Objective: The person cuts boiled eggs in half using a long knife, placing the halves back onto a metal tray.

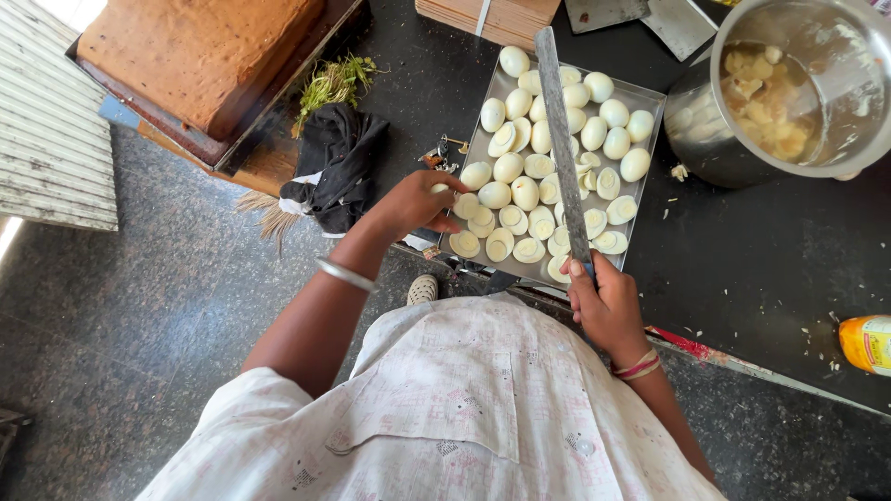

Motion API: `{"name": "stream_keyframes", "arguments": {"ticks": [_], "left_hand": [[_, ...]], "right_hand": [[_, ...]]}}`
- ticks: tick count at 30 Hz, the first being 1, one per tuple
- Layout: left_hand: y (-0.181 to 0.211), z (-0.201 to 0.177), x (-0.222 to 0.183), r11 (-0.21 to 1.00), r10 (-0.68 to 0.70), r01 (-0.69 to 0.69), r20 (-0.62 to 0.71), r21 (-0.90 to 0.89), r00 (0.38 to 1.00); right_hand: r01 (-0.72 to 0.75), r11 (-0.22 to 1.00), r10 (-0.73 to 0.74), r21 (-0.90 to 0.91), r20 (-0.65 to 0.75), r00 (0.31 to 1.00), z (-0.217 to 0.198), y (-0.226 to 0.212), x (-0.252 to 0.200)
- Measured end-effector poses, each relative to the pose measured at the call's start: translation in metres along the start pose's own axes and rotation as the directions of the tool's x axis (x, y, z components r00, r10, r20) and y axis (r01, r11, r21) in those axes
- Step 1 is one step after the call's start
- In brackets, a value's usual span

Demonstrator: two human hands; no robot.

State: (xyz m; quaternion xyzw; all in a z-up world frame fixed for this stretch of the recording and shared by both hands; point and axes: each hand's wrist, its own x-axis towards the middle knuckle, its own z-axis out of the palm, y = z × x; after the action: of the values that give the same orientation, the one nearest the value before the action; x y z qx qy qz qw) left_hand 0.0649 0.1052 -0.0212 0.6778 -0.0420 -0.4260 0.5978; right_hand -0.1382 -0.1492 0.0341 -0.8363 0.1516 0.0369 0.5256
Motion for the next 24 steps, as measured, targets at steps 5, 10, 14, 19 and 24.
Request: {"name": "stream_keyframes", "arguments": {"ticks": [5,10,14,19,24], "left_hand": [[0.006,0.0,-0.017,0.985,0.017,0.0,-0.097,0.175,0.995],[0.012,0.002,-0.021,0.967,0.002,0.022,-0.093,0.255,0.996],[0.016,0.004,-0.027,0.864,0.092,0.045,-0.244,0.501,0.965],[0.019,0.006,-0.032,0.79,0.186,-0.041,-0.176,0.612,0.967],[0.012,0.034,-0.023,0.761,0.25,-0.274,0.125,0.588,0.96]], "right_hand": [[0.018,0.998,-0.018,-0.068,-0.003,1.0,-0.004,0.008,-0.004],[0.009,0.998,-0.008,-0.07,0.017,1.0,-0.004,0.009,0.0],[0.02,0.998,-0.019,-0.061,0.022,1.0,-0.005,0.007,0.003],[-0.036,0.999,0.036,-0.035,-0.006,0.999,-0.009,0.013,0.006],[-0.102,0.989,0.113,0.107,-0.111,0.987,-0.018,0.022,0.003]]}}
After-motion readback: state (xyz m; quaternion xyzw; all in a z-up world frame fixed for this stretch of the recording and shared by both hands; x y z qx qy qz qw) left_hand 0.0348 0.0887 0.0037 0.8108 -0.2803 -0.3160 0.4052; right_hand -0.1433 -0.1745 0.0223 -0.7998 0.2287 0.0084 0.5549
